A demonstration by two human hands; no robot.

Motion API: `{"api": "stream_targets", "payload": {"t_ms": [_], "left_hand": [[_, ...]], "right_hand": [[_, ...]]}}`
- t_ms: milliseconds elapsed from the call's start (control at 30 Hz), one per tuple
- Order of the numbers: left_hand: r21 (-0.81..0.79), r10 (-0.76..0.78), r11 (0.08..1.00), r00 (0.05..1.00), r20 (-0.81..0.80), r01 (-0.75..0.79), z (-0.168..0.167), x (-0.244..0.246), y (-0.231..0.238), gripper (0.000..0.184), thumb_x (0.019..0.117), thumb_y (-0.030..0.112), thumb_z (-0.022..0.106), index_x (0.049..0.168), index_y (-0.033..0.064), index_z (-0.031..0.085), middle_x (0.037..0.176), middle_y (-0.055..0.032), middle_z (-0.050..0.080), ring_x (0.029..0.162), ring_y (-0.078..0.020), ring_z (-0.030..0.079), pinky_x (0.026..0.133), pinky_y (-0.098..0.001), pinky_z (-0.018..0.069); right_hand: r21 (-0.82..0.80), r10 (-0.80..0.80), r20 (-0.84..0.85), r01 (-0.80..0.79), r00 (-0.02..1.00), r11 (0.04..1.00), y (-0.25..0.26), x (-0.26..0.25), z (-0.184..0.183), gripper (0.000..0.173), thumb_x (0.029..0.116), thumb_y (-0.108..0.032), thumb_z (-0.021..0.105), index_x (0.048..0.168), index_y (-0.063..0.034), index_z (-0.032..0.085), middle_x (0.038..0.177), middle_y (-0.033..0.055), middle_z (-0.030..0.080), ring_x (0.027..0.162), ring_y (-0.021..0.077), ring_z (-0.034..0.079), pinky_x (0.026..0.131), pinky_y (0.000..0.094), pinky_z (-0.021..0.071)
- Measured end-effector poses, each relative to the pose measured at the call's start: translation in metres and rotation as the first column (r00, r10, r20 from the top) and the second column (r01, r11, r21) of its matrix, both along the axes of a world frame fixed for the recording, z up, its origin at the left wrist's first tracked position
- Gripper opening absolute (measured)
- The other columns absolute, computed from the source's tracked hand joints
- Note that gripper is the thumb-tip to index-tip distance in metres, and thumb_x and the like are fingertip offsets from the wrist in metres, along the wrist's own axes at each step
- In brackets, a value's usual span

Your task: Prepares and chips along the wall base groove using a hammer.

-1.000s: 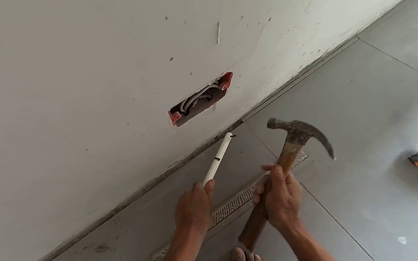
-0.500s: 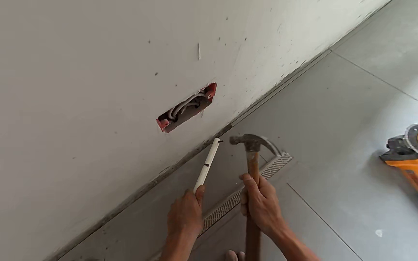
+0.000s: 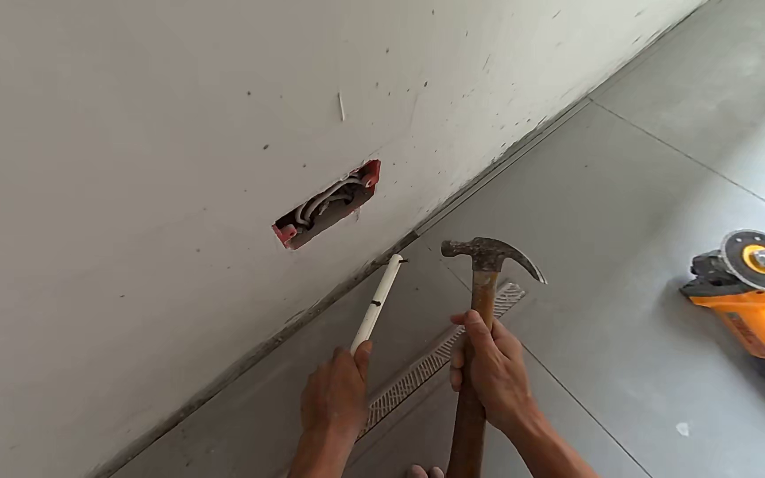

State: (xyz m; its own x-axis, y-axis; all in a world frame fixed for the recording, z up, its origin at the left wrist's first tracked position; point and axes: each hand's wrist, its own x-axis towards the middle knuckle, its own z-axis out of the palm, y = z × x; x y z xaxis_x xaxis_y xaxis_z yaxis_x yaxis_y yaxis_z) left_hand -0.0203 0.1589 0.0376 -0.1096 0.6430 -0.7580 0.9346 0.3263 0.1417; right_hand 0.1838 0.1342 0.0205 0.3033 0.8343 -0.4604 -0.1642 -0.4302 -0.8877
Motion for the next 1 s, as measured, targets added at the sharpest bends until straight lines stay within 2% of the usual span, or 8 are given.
{"api": "stream_targets", "payload": {"t_ms": [100,267,433,533,700,733,900,1000], "left_hand": [[-0.009,0.007,1.0,1.0,-0.001,-0.007,-0.003,-0.002,-0.001,0.072,0.1056,0.065,0.021,0.117,0.0076,0.063,0.099,-0.014,0.07,0.096,-0.0306,0.071,0.08,-0.0487,0.0571],[0.012,0.009,1.0,0.999,0.034,-0.01,-0.014,-0.015,-0.002,0.073,0.105,0.066,0.021,0.118,0.008,0.063,0.098,-0.0147,0.069,0.096,-0.031,0.07,0.081,-0.0505,0.0565],[0.058,-0.041,0.998,0.998,0.043,0.038,-0.016,-0.02,-0.001,0.073,0.1056,0.066,0.023,0.113,0.0064,0.065,0.095,-0.0154,0.069,0.093,-0.0323,0.071,0.079,-0.0508,0.0564],[0.061,-0.055,0.997,0.998,0.043,0.052,-0.017,-0.02,0.003,0.072,0.1063,0.064,0.022,0.113,0.0066,0.064,0.096,-0.0153,0.069,0.094,-0.0321,0.071,0.079,-0.0503,0.0565],[-0.015,-0.014,1.0,1.0,-0.011,0.014,-0.015,-0.01,0.001,0.074,0.1051,0.067,0.021,0.122,0.0081,0.063,0.103,-0.0147,0.071,0.1,-0.032,0.071,0.082,-0.0503,0.0574],[-0.02,-0.004,1.0,1.0,-0.008,0.004,-0.016,-0.008,0.0,0.074,0.1051,0.066,0.021,0.122,0.008,0.063,0.103,-0.0148,0.071,0.1,-0.0319,0.071,0.082,-0.0503,0.0575],[-0.009,-0.002,1.0,1.0,0.015,0.002,-0.013,-0.002,-0.004,0.072,0.1057,0.065,0.023,0.118,0.0071,0.064,0.099,-0.0154,0.07,0.095,-0.0321,0.071,0.079,-0.0495,0.0575],[0.01,-0.036,0.999,0.998,0.055,0.036,-0.013,0.001,-0.001,0.072,0.1056,0.066,0.022,0.117,0.0073,0.063,0.095,-0.0149,0.069,0.093,-0.032,0.071,0.078,-0.0494,0.057]], "right_hand": [[0.048,-0.025,0.009,0.024,1.0,0.999,-0.001,-0.013,-0.01,0.038,0.11,-0.031,0.032,0.114,-0.0013,0.056,0.052,0.0039,0.055,0.038,0.0173,0.057,0.037,0.0345,0.0544],[-0.035,0.176,-0.017,-0.176,0.984,0.984,-0.009,-0.024,-0.034,0.037,0.1077,-0.034,0.039,0.113,-0.0017,0.057,0.055,0.0039,0.054,0.041,0.0176,0.057,0.04,0.0336,0.0533],[0.189,0.051,0.112,-0.071,0.992,0.979,-0.018,-0.03,-0.017,0.037,0.1065,-0.036,0.041,0.11,-0.0026,0.058,0.054,-0.002,0.055,0.04,0.0127,0.056,0.038,0.031,0.0537],[0.233,0.029,0.15,-0.063,0.988,0.971,-0.017,-0.03,-0.012,0.037,0.1072,-0.036,0.041,0.111,-0.0027,0.058,0.054,-0.0034,0.054,0.04,0.0111,0.055,0.038,0.0299,0.0533],[-0.098,0.241,0.116,-0.231,0.963,0.968,-0.006,-0.026,-0.029,0.036,0.1056,-0.04,0.042,0.105,-0.0066,0.056,0.057,0.0033,0.054,0.042,0.0187,0.056,0.042,0.0357,0.0532],[-0.104,0.239,0.098,-0.228,0.966,0.968,-0.006,-0.024,-0.029,0.037,0.1058,-0.041,0.042,0.107,-0.0061,0.056,0.057,0.0039,0.055,0.042,0.019,0.056,0.041,0.0354,0.0532],[0.156,0.061,0.139,-0.083,0.988,0.984,-0.015,-0.021,-0.02,0.039,0.1072,-0.035,0.039,0.111,-0.0019,0.059,0.053,-0.0016,0.054,0.039,0.0132,0.056,0.037,0.0316,0.0533],[0.227,0.017,0.143,-0.05,0.99,0.973,-0.008,-0.013,-0.014,0.04,0.1079,-0.037,0.039,0.114,-0.0023,0.058,0.053,-0.0021,0.055,0.039,0.0122,0.056,0.037,0.0307,0.0534]]}}
